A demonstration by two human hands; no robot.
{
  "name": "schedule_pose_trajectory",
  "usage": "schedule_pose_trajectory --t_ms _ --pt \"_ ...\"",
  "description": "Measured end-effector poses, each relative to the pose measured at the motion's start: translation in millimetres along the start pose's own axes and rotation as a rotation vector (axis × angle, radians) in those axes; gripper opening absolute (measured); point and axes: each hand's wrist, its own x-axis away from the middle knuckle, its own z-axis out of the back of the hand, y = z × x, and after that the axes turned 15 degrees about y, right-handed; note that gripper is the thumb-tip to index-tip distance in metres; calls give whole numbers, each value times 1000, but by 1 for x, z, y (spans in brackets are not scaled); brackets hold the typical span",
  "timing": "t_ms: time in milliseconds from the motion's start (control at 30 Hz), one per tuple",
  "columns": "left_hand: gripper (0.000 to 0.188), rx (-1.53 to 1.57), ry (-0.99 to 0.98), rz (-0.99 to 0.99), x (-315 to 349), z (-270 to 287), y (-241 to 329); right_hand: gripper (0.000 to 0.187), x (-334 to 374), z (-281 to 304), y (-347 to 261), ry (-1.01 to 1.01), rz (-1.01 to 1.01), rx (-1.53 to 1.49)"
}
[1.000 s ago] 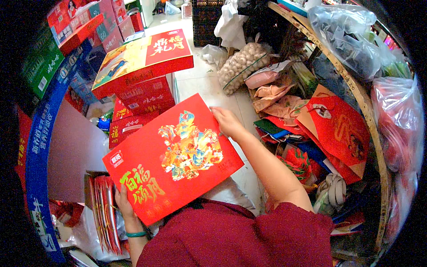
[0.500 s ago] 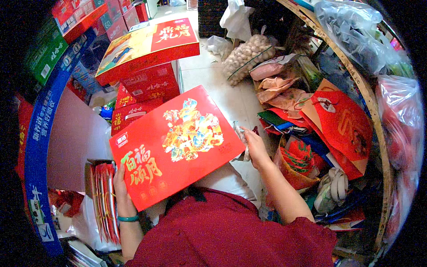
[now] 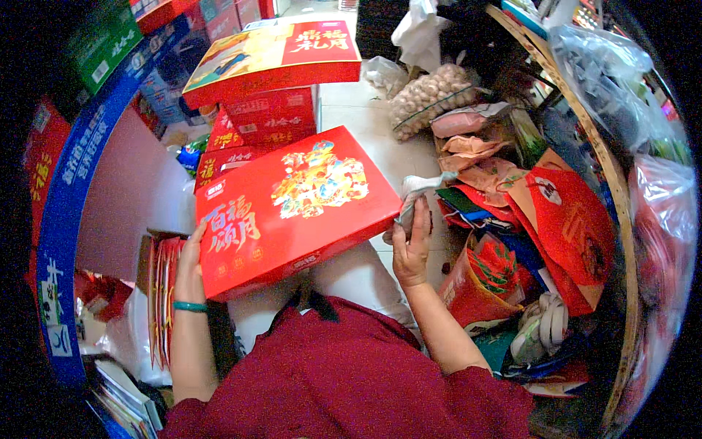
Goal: The person sits on the floor and wipes the surfaces of several red cardboard boxes with a cloth. They handle each box individually, turning them over to wipe different sides, then stack them.
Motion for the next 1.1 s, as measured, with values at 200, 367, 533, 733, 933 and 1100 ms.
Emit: schedule_pose_trajectory --t_ms 200,367,533,733,933,1100 --pt "36 -20 29 -31 -5 4 -1 61 8 7 -7 -101 353 127" --pt "36 -30 3 -73 -12 9 -4 55 6 7 -14 -96 357 192" --pt "37 -21 -37 -20 -19 9 -2 36 23 -9 -13 -188 619 -39" --pt "37 -7 3 -23 -30 16 -9 25 25 -37 -35 -445 904 -338" --pt "38 -34 -7 -12 -26 14 -7 22 39 -75 -96 -587 1059 -492" --pt "36 -69 -12 -74 -23 10 -10 42 83 -114 -127 -887 1051 -567"
